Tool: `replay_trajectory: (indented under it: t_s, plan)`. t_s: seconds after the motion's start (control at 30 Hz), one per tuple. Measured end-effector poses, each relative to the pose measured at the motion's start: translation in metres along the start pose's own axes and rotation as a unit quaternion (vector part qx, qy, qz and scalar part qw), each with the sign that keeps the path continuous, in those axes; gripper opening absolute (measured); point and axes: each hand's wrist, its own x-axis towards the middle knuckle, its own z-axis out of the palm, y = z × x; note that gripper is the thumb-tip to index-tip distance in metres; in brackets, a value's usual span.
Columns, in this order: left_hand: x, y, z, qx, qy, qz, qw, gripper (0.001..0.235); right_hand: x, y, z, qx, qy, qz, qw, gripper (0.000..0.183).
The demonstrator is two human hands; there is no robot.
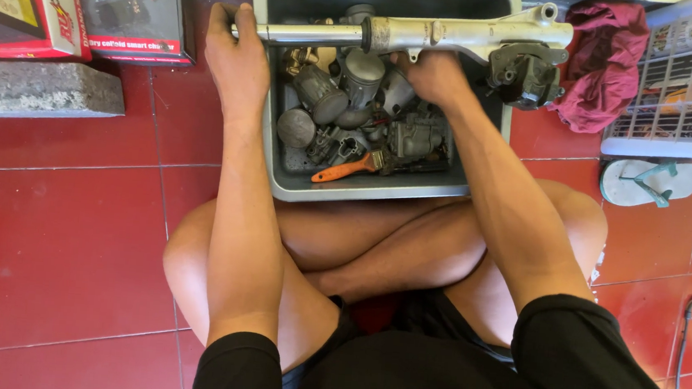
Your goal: Cleaning motorcycle engine and carburetor components with a brush in a plastic tray.
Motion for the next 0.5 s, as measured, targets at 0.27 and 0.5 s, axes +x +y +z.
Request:
replay_trajectory:
  t_s: [0.27,0.5]
  plan:
    - [0.002,-0.005,0.002,-0.004,-0.001,0.009,1.0,0.024,-0.049,0.028,0.013,-0.152,0.189,-0.213,0.946,0.03]
    - [0.0,0.0,-0.001,0.001,-0.004,-0.005,1.0,0.024,-0.131,0.039,-0.013,-0.143,0.195,-0.335,0.91,0.016]
